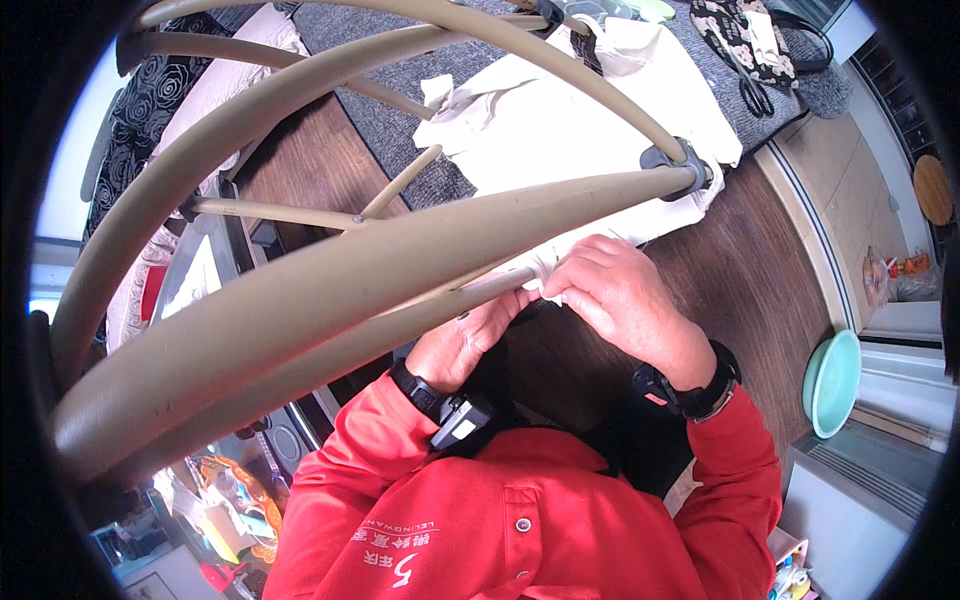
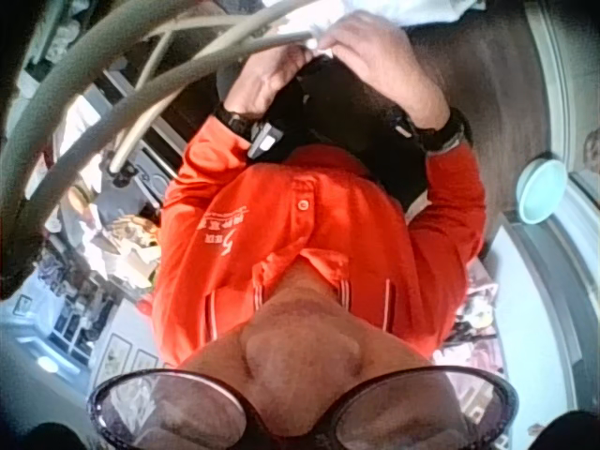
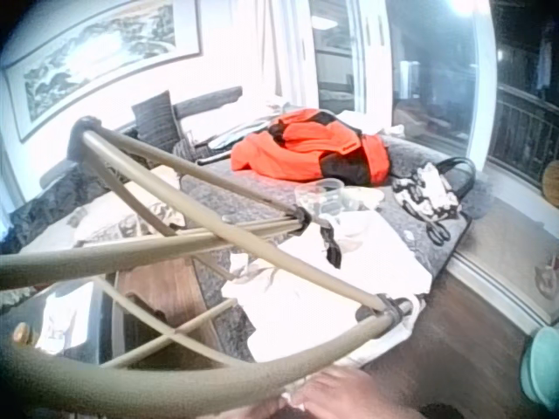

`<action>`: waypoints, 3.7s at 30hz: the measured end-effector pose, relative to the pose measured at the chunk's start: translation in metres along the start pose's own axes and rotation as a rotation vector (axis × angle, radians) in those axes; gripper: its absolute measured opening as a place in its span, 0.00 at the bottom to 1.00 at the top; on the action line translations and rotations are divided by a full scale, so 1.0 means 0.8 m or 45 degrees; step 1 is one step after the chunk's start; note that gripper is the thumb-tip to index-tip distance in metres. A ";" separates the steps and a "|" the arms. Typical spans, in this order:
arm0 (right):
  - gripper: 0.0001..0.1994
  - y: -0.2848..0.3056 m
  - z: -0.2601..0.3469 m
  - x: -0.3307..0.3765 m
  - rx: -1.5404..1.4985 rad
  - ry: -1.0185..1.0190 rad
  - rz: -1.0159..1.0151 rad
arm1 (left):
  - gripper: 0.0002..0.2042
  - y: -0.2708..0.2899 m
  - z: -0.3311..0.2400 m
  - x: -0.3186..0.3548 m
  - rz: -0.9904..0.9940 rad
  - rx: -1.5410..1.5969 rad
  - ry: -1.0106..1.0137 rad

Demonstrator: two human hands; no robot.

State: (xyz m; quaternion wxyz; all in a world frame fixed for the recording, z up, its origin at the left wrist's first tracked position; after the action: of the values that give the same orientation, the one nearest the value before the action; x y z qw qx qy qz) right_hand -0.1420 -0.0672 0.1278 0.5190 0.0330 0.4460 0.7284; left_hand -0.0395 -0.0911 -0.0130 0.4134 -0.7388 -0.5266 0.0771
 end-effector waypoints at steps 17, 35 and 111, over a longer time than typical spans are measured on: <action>0.07 0.017 -0.031 0.006 -0.135 -0.317 -0.358 | 0.19 -0.007 -0.001 0.005 -0.009 0.065 -0.022; 0.04 0.005 -0.087 -0.042 -0.018 -0.474 -0.347 | 0.09 0.005 0.002 0.005 -0.187 0.054 0.048; 0.16 0.023 -0.147 -0.017 -0.124 -0.759 -0.299 | 0.14 -0.021 0.002 -0.003 -0.296 -0.018 0.109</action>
State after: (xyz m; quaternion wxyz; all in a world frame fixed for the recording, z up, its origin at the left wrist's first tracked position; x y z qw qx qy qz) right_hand -0.2088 -0.1513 0.0756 0.7083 0.1684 0.2397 0.6422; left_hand -0.0532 -0.0903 -0.0033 0.4364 -0.6783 -0.5911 -0.0065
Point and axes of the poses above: each hand's wrist, its own x-axis away from the middle knuckle, its own y-axis out of the back of the hand, z = x × y, the point moved 9 cm from there along -x, towards the middle knuckle, and after that the axes turned 3 degrees about -z, right-handed, at the moved point
